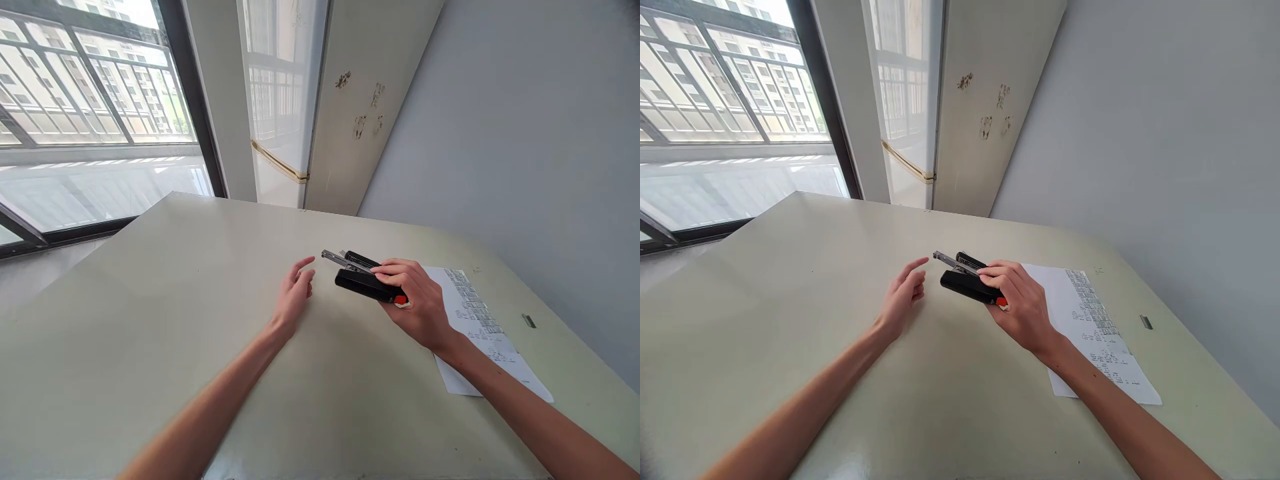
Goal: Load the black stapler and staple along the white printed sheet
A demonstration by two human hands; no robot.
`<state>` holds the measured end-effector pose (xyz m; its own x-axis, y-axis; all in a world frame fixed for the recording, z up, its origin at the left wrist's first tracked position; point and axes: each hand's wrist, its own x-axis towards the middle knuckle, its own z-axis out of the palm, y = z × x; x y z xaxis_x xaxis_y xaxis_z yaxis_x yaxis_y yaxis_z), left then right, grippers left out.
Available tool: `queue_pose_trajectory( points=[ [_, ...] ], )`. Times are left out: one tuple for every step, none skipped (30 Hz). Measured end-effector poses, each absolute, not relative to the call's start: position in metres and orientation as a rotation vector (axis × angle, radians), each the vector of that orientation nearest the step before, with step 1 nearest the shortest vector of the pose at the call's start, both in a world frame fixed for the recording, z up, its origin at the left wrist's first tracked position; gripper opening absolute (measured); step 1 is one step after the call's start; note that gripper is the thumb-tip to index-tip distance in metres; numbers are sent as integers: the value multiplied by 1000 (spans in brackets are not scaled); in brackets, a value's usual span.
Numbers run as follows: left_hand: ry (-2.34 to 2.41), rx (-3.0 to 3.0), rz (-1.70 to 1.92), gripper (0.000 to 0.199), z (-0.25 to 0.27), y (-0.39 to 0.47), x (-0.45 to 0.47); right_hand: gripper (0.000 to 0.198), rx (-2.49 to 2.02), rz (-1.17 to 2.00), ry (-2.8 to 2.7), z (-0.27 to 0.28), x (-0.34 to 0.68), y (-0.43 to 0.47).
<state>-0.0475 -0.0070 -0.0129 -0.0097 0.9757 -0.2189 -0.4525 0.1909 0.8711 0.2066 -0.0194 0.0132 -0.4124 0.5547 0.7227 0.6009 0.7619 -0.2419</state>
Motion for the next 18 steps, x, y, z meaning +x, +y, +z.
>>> queue_pose_trajectory(
  points=[
    [1024,748,1288,41,-11,-9,-46,38,-871,-71,-2101,12,207,-20],
    [1057,829,1286,46,-10,-11,-45,38,-874,-74,-2103,11,208,-20],
    [1090,929,1274,51,-10,-13,-43,38,-875,-82,-2108,9,208,-20],
    [1124,1045,1258,54,-11,-14,-40,38,-872,-93,-2110,7,207,-21],
    [1151,1169,1237,56,-12,-15,-38,38,-870,-104,-2112,5,207,-21],
    [1165,1286,1212,57,-14,-16,-35,37,-874,-111,-2112,4,206,-20],
    [1161,1373,1188,57,-16,-16,-33,37,-882,-114,-2111,2,205,-20],
    [1137,1418,1166,56,-18,-16,-32,36,-895,-111,-2109,0,204,-20],
    [1108,1438,1139,55,-20,-17,-30,35,-913,-100,-2107,-2,203,-19],
    [1083,1440,1108,55,-21,-17,-30,34,-931,-83,-2102,-3,202,-18],
    [1065,1432,1073,55,-21,-17,-30,33,-946,-64,-2093,-4,202,-18],
    [1056,1424,1039,54,-20,-17,-30,32,-954,-45,-2080,-6,202,-17],
    [1054,1421,1009,53,-19,-17,-30,30,-958,-24,-2064,-7,202,-16],
    [1062,1417,991,52,-18,-17,-30,28,-966,6,-2047,-9,203,-15],
    [1082,1395,996,51,-16,-17,-30,26,-983,45,-2027,-10,204,-14],
    [1114,1352,1024,49,-15,-17,-30,23,-1013,94,-2003,-12,205,-13],
    [1155,1292,1065,46,-14,-16,-30,21,-1053,152,-1975,-14,206,-12],
    [1199,1224,1109,43,-14,-15,-30,18,-1100,216,-1944,-16,206,-11]
  ],
)
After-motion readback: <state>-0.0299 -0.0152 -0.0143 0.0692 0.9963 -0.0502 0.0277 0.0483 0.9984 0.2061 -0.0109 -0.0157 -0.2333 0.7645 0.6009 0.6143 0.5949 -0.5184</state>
